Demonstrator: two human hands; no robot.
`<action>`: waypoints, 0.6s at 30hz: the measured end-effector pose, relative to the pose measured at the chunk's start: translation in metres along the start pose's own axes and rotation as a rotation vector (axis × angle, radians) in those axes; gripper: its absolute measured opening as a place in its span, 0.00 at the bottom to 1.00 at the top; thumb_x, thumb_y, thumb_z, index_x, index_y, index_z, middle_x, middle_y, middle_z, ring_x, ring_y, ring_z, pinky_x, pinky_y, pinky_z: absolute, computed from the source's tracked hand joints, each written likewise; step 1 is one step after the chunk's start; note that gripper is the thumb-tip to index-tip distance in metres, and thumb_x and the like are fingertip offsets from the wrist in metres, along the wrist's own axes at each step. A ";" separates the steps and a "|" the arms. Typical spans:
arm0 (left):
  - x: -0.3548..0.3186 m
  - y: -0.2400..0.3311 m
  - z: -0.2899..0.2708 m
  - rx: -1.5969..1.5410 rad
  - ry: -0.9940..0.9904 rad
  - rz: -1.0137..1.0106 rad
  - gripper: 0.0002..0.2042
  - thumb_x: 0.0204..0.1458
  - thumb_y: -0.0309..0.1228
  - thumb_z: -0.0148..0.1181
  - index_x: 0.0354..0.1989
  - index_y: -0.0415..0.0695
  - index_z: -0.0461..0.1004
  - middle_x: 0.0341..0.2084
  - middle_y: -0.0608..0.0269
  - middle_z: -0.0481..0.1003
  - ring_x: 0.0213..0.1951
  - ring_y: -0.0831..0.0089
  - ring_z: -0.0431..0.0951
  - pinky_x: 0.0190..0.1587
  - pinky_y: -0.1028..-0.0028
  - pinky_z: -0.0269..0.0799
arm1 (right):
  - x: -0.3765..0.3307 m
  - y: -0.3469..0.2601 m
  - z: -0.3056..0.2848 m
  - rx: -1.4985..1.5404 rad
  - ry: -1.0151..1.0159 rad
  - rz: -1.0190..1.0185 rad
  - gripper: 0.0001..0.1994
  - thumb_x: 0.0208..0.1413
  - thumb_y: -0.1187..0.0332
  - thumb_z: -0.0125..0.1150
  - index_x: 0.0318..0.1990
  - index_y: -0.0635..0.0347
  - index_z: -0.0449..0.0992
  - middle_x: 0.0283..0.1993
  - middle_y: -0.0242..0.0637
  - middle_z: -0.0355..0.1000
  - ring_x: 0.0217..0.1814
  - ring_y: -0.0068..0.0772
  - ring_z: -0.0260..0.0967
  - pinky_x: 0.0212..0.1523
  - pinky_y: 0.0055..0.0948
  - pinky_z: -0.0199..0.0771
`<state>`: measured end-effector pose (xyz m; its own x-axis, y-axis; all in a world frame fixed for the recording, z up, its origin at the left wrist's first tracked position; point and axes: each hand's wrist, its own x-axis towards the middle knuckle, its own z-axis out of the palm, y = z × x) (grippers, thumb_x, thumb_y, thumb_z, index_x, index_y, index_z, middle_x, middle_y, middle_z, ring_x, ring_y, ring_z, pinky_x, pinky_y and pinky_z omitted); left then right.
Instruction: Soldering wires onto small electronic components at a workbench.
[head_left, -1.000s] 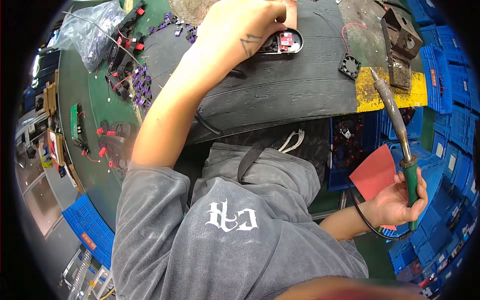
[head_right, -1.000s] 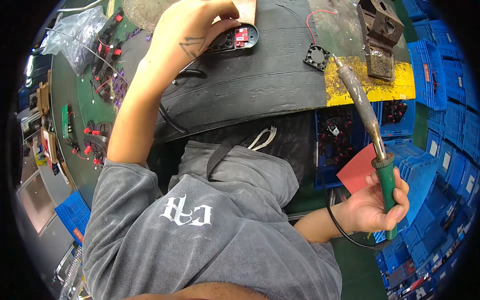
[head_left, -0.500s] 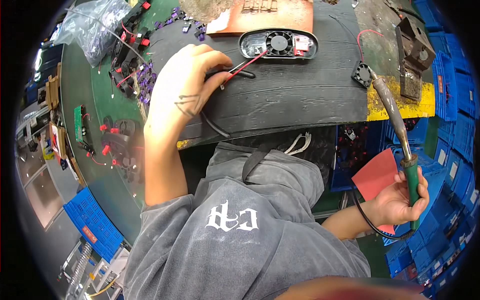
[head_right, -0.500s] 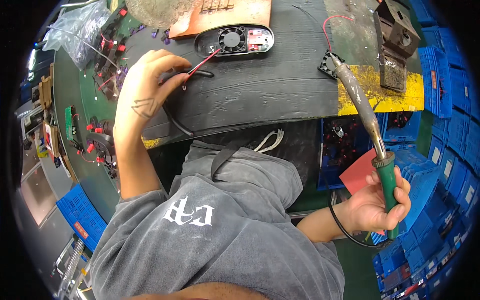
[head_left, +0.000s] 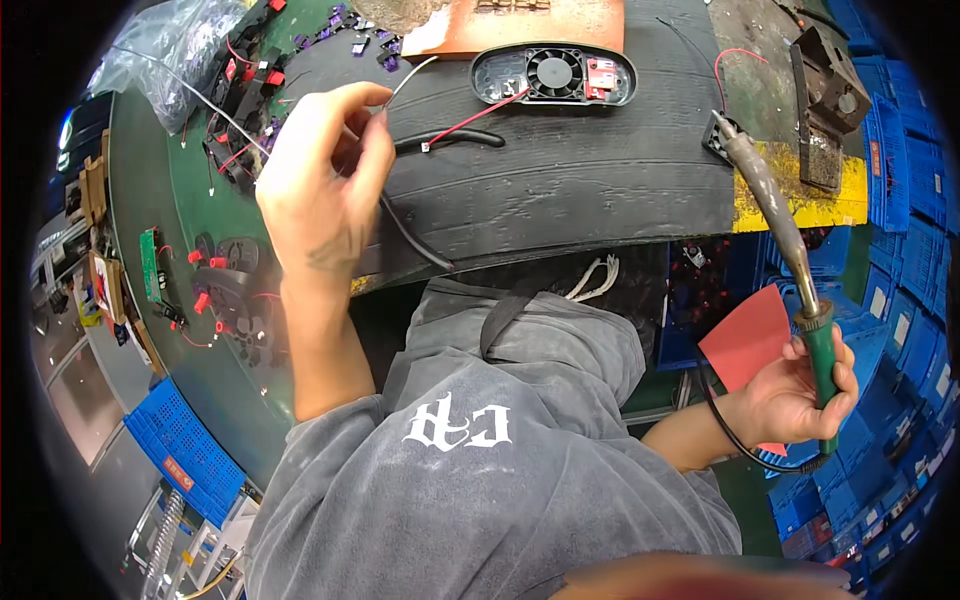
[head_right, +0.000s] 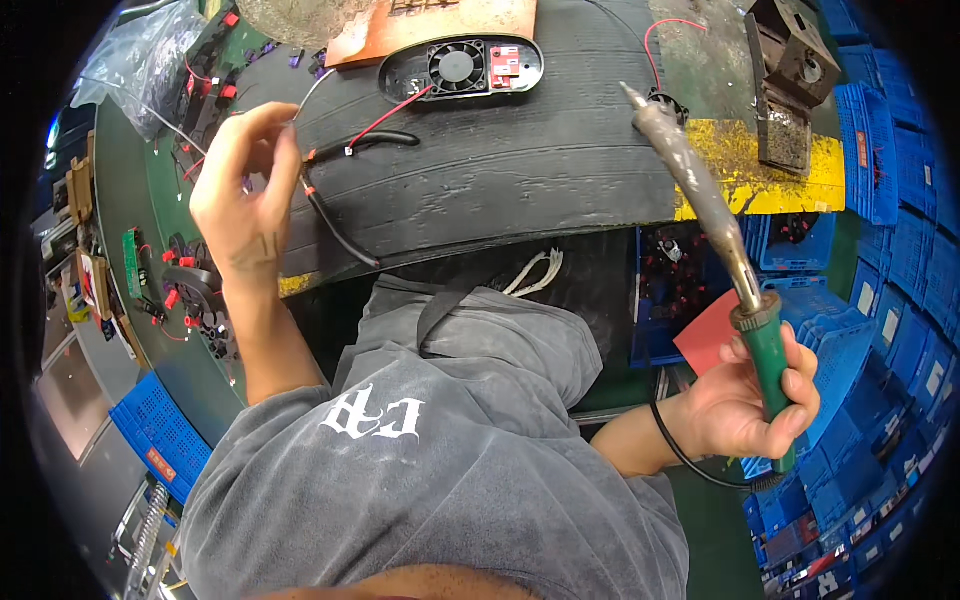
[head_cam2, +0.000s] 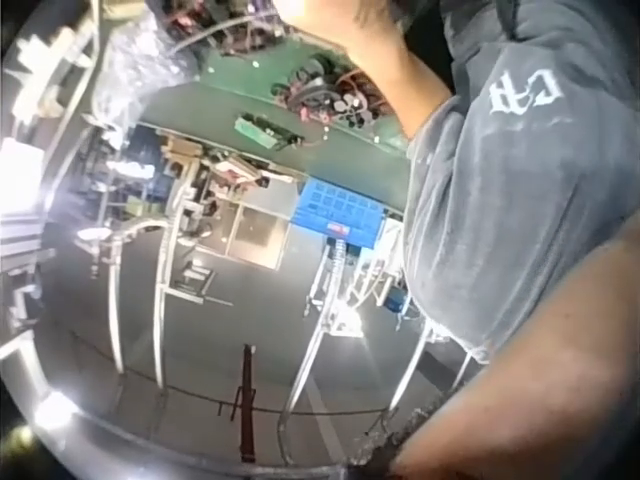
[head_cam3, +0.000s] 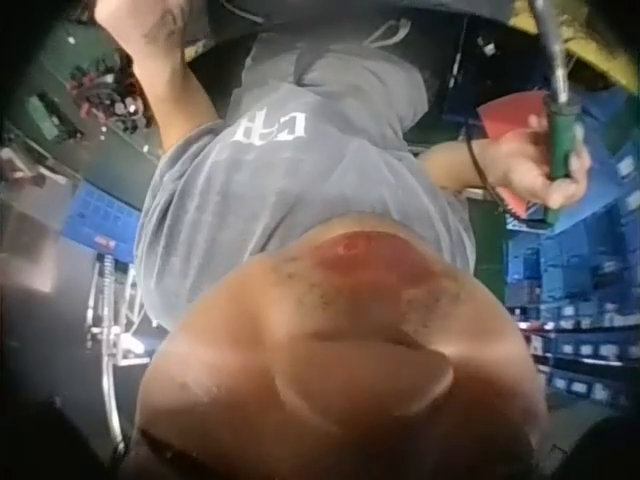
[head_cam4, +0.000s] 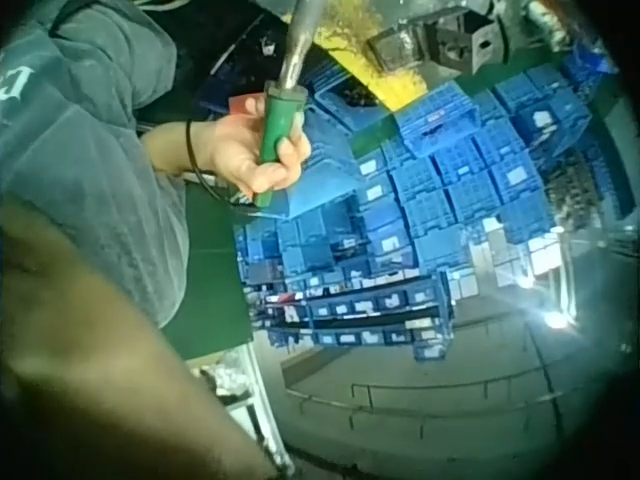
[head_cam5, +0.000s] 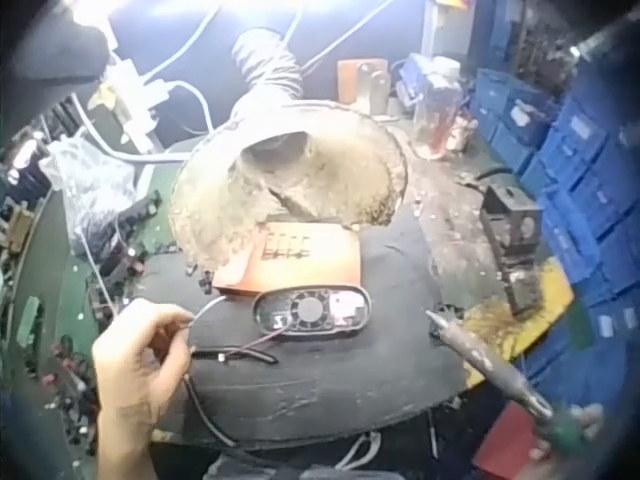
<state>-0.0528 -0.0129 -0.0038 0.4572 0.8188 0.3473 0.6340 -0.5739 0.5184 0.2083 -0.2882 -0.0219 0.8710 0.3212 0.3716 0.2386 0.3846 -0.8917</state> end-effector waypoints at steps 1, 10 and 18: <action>-0.003 0.006 0.004 -0.010 0.000 0.000 0.10 0.45 0.19 0.61 0.38 0.42 0.77 0.24 0.63 0.73 0.24 0.78 0.72 0.29 0.79 0.68 | -0.002 -0.001 0.003 0.024 -0.021 0.010 0.20 0.59 0.56 0.43 0.36 0.61 0.77 0.41 0.54 0.74 0.25 0.44 0.72 0.23 0.31 0.73; 0.015 0.029 0.069 -0.176 0.051 0.353 0.11 0.45 0.16 0.62 0.38 0.41 0.80 0.24 0.64 0.71 0.24 0.78 0.70 0.25 0.80 0.64 | -0.001 -0.001 0.030 0.027 -0.155 0.055 0.19 0.59 0.55 0.44 0.39 0.57 0.79 0.41 0.48 0.75 0.27 0.40 0.69 0.23 0.29 0.69; 0.015 0.014 0.072 -0.251 -0.004 0.264 0.12 0.38 0.17 0.66 0.34 0.41 0.79 0.24 0.62 0.70 0.24 0.69 0.72 0.27 0.74 0.70 | 0.002 0.005 0.049 0.000 -0.228 0.085 0.19 0.59 0.55 0.44 0.39 0.57 0.78 0.42 0.49 0.73 0.27 0.41 0.70 0.22 0.31 0.71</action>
<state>0.0081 -0.0101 -0.0475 0.5875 0.6423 0.4922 0.3212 -0.7434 0.5866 0.1905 -0.2432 -0.0125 0.7686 0.5395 0.3438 0.1683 0.3479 -0.9223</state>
